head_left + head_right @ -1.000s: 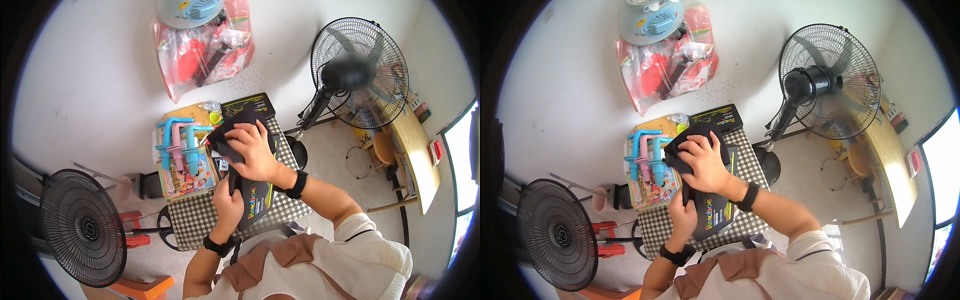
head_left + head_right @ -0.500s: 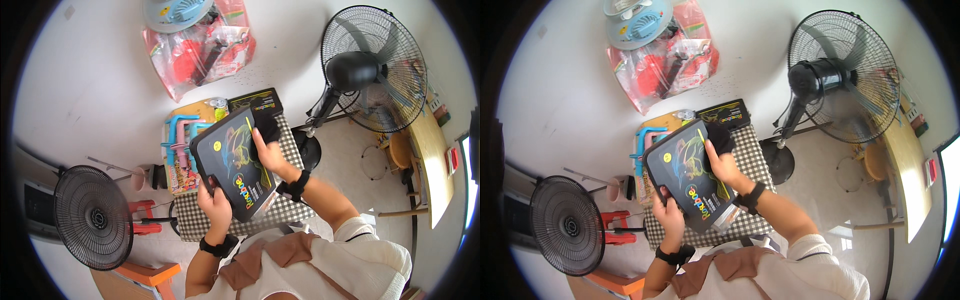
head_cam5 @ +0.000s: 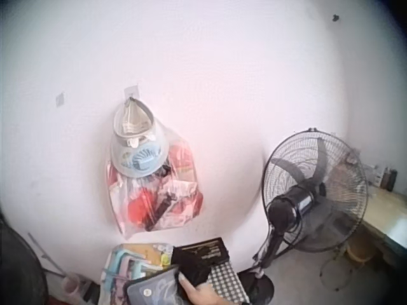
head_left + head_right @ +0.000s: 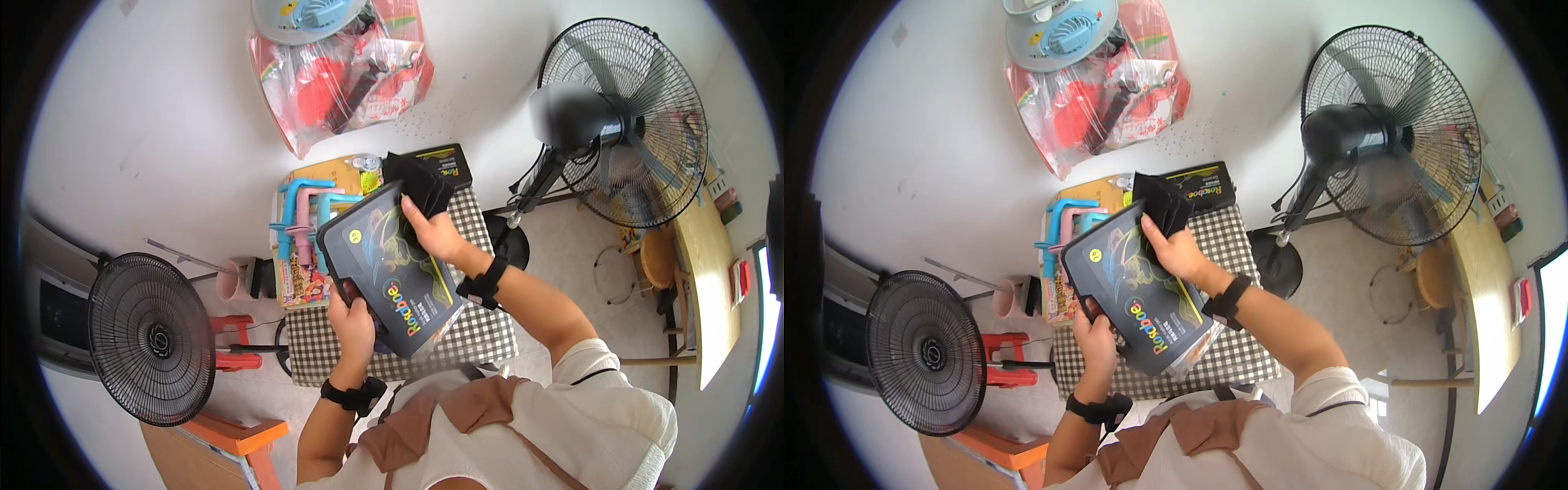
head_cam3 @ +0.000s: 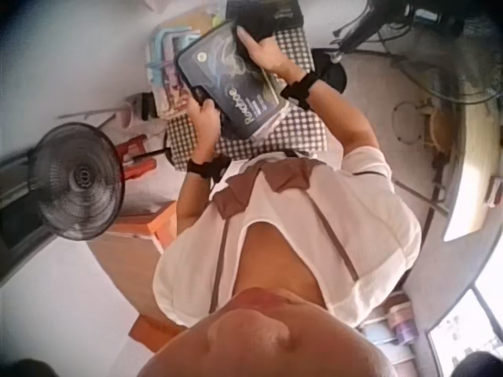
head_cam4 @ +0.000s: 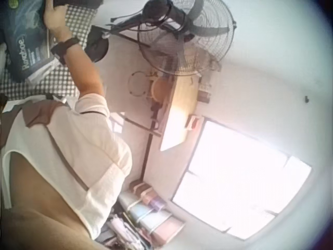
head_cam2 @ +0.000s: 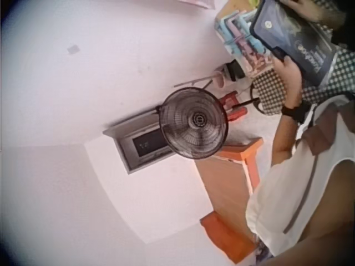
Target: The person wipes various plastic components with a cloth and fits them into a black housing to assemble a cleaning appliance.
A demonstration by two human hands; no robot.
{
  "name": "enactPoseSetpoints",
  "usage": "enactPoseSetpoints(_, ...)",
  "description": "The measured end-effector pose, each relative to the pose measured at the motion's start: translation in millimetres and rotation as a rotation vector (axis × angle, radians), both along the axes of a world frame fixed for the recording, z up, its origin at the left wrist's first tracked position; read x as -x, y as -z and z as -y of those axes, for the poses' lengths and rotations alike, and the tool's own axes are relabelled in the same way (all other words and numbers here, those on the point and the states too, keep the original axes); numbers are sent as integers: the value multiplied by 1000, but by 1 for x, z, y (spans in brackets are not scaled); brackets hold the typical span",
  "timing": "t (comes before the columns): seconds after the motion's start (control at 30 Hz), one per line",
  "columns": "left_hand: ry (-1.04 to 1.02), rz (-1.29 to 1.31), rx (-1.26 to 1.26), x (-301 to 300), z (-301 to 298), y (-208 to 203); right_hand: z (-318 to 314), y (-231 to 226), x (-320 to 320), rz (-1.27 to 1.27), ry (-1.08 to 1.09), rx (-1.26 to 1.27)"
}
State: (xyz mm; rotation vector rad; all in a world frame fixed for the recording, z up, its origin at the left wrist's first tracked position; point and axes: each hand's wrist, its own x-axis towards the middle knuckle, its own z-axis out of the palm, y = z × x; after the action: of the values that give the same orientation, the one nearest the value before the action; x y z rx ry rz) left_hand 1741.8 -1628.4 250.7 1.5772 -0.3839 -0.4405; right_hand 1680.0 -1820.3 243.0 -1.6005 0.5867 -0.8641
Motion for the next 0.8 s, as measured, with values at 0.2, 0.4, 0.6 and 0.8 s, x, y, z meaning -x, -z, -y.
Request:
enactPoseSetpoints(0.2,476,-49,-214,-29,0,-7,16,11,6,110,103,367)
enactPoseSetpoints(0.4,544,-328,-208,-17,7,-13,24,-16,15,125,-10,413)
enactPoseSetpoints(0.6,432,-386,-142,3,20,6,22,-19,24,-70,34,416)
enactPoseSetpoints(0.8,240,-513,54,-6,21,-6,27,-3,47,-300,133,644)
